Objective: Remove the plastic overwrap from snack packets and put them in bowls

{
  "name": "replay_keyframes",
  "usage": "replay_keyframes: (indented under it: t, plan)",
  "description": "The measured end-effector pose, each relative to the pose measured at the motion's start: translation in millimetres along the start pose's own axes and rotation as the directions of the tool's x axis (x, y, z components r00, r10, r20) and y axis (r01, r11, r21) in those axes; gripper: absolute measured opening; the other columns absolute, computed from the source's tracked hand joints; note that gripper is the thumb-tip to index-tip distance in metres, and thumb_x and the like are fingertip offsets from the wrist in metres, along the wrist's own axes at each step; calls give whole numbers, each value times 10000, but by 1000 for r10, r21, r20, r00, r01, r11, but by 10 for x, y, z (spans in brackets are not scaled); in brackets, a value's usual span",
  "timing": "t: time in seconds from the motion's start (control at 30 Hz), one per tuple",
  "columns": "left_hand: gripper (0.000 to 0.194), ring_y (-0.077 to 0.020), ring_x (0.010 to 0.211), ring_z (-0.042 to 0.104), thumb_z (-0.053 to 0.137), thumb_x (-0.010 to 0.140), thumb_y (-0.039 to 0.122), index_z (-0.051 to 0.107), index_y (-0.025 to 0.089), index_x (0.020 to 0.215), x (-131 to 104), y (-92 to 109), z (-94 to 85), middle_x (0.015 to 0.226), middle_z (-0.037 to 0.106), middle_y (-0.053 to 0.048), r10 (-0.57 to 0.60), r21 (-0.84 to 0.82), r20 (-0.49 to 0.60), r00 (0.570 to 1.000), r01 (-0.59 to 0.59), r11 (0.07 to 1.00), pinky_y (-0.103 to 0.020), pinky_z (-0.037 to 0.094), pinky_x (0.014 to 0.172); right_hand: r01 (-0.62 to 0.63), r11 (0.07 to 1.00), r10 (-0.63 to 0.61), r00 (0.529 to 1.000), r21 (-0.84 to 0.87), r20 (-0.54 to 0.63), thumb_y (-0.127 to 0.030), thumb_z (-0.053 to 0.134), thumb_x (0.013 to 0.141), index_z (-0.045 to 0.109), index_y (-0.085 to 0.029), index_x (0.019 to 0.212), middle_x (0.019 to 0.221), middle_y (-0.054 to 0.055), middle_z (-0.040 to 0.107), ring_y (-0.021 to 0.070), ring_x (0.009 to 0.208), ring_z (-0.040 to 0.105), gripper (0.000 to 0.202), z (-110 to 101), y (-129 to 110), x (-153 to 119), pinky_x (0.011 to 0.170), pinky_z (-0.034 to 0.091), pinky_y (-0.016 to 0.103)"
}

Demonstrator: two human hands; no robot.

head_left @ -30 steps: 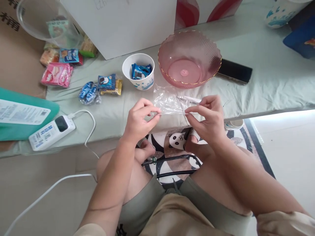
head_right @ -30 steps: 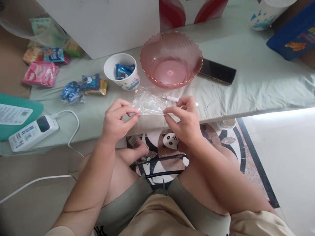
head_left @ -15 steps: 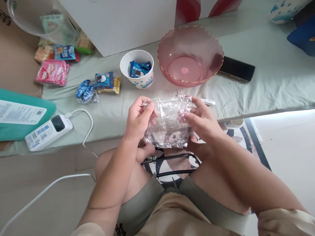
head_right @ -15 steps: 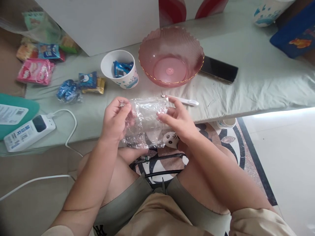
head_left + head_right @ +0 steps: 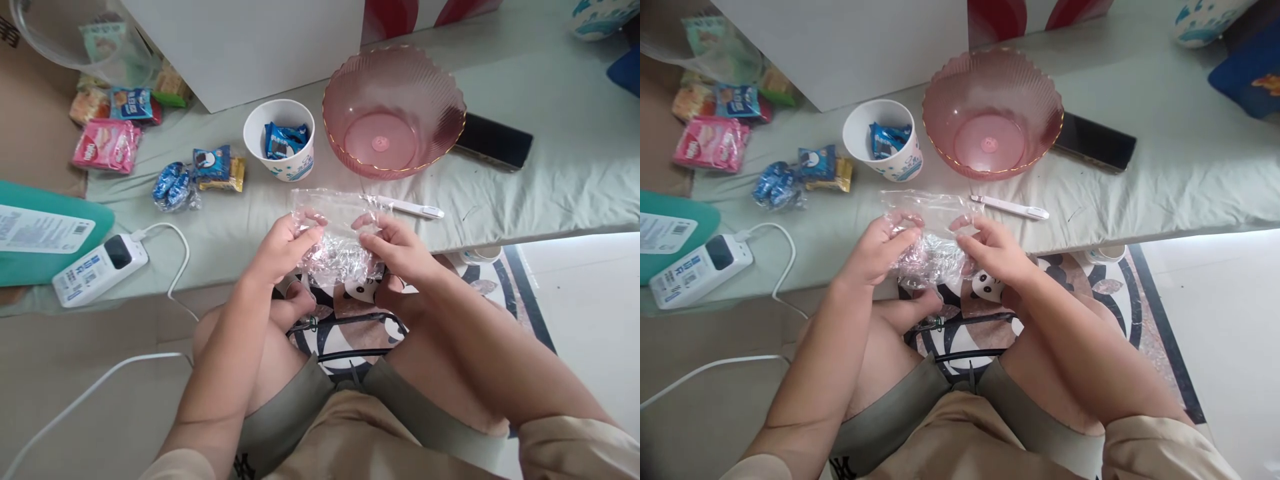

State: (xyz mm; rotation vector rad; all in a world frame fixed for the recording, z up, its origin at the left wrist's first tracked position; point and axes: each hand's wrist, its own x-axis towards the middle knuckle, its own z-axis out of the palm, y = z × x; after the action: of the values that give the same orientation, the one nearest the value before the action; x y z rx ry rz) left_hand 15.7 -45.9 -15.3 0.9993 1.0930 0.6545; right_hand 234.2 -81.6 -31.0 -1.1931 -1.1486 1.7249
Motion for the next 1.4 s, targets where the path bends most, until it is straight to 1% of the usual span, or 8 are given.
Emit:
replay_keyframes:
  t: [0.23, 0.43, 0.53, 0.8, 0.93, 1.1, 1.27, 1.4]
  plan:
    - [321, -118, 480, 597, 811, 735, 334, 641, 235, 988, -7, 68, -151, 614, 626, 45, 71, -25, 68, 995, -69, 997, -226, 509, 449, 215, 973, -201, 968, 83, -151, -421, 689, 914, 627, -232, 922, 635, -58, 527, 79, 531, 489, 199, -51, 62, -10, 485, 405, 227]
    - [312, -94, 395, 540, 745, 796, 291, 617, 233, 1075, 45, -8, -49, 603, 587, 66, 38, 99, -37, 999, -34, 994, -182, 378, 348, 132, 980, -110, 983, 147, -148, -394, 741, 854, 538, -288, 1281, 659, -79, 528, 119, 576, 538, 485, -25, 22, -31, 554, 453, 275]
    - [261, -72, 338, 468, 688, 827, 266, 623, 235, 1077, 41, -15, 6, 573, 553, 81, 39, 165, -77, 996, -26, 986, -168, 305, 308, 69, 989, -50, 988, 128, -148, -365, 788, 787, 501, -256, 1286, 645, -86, 523, 120, 565, 531, 586, 2, 1, -14, 540, 424, 279]
    - [233, -79, 391, 473, 698, 814, 363, 667, 185, 961, 51, 27, -56, 503, 493, 72, 0, 82, -102, 995, 8, 997, -190, 382, 382, 95, 991, -65, 957, 97, -283, -270, 667, 814, 573, -229, 1028, 639, -78, 491, 82, 532, 465, 237, -4, 49, 30, 489, 337, 242]
    - [282, -101, 489, 578, 762, 767, 421, 702, 188, 914, 62, -10, -97, 620, 626, 12, 24, 31, -35, 999, -23, 999, -195, 417, 410, 104, 994, -92, 965, 33, -245, -267, 651, 844, 584, -233, 954, 611, -76, 473, 78, 506, 408, 133, -8, 41, 20, 472, 305, 237]
    - [239, -96, 341, 447, 763, 758, 327, 685, 241, 966, 8, 27, -83, 453, 507, 82, 43, 16, 60, 997, -44, 999, -213, 359, 359, 105, 994, -105, 976, -11, -191, -393, 650, 895, 609, -261, 993, 544, -84, 432, 99, 450, 353, 170, -4, 19, -2, 439, 286, 252]
    - [142, -95, 456, 515, 756, 664, 307, 684, 214, 744, 20, 81, -120, 602, 614, 18, 157, -102, -15, 988, -158, 982, -227, 412, 422, 193, 981, -187, 958, 4, -217, -342, 628, 866, 673, -249, 895, 735, -6, 601, 139, 627, 535, 107, -52, 20, -48, 576, 434, 294]
    - [280, -151, 621, 586, 616, 789, 411, 689, 185, 641, 69, 28, -157, 675, 644, -56, 248, 2, -14, 969, -248, 969, -274, 487, 543, 219, 974, -225, 957, -49, -185, -368, 489, 925, 695, -217, 792, 871, 58, 673, 187, 807, 610, 287, -104, 35, -61, 697, 476, 344]
